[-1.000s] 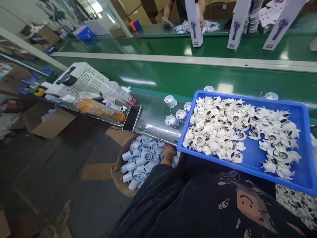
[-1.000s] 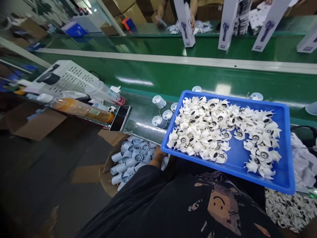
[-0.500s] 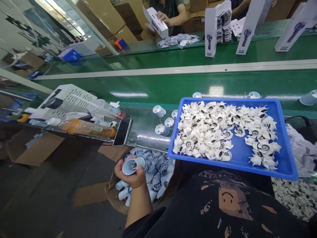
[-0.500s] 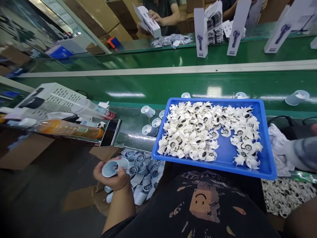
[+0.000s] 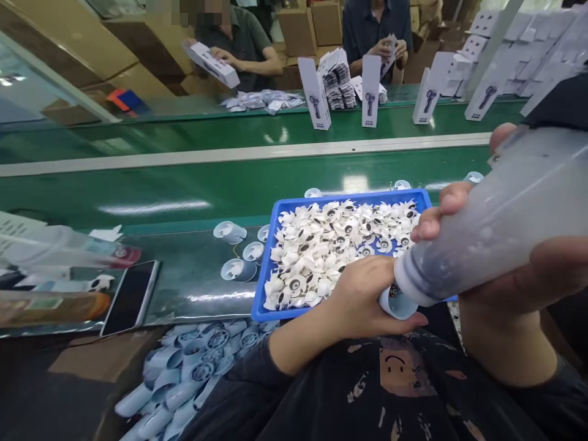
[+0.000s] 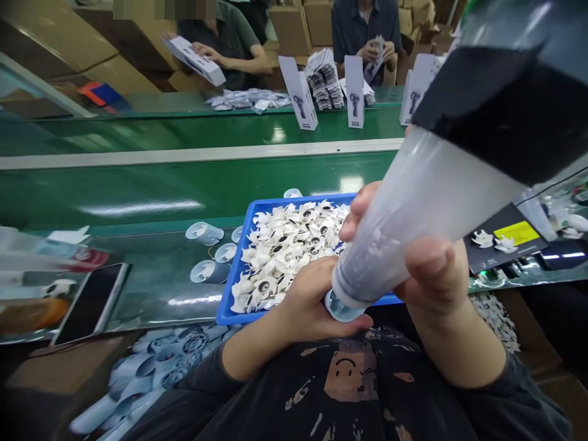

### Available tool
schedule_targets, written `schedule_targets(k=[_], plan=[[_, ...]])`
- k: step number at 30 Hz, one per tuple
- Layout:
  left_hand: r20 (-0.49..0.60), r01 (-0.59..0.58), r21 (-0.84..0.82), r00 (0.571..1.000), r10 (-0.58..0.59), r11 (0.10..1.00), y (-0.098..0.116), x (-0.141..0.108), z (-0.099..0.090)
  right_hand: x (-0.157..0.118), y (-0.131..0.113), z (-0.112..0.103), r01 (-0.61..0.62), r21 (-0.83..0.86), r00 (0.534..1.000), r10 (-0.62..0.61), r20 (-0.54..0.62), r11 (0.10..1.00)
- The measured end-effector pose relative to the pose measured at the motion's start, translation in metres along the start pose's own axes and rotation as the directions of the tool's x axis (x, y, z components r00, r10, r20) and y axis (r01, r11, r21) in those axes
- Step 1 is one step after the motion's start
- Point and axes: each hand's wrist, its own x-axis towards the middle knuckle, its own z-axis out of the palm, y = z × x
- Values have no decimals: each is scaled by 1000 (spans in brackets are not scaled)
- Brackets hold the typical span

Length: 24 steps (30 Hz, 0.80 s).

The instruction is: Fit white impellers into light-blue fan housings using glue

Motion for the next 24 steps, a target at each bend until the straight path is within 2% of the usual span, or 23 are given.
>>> schedule_targets(k=[4, 10, 14, 16, 18, 20, 21, 24], plan=[[10, 46, -21, 999, -46, 999, 4, 1, 6, -5, 1, -2, -14, -159, 996, 0, -87, 987], [-6, 67, -25, 998, -67, 997, 4, 3, 7, -6, 1, -4, -33, -213, 997, 16, -78, 976], [-6, 85, -33, 996, -85, 996, 6, 3, 6, -1, -1, 1, -42, -113, 998, 36, -57, 993], [63, 153, -63, 987, -149, 986, 4, 2, 1, 2, -1, -1, -59, -3, 997, 59, -39, 998], [173, 247, -33, 956, -238, 968, -4, -2, -7, 5, 3, -10, -13, 68, 999, 16, -51, 998], [208, 331, 73, 918, -339, 941, -19, -12, -18, 5, 10, -26, 52, 64, 992, -44, -114, 997], [168, 365, 125, 908, -383, 922, -28, -18, -24, 4, 15, -35, 78, 32, 984, -72, -165, 996], [-93, 460, 144, 888, -451, 876, -55, -40, -39, -5, 32, -61, 105, -171, 920, -161, -357, 980]])
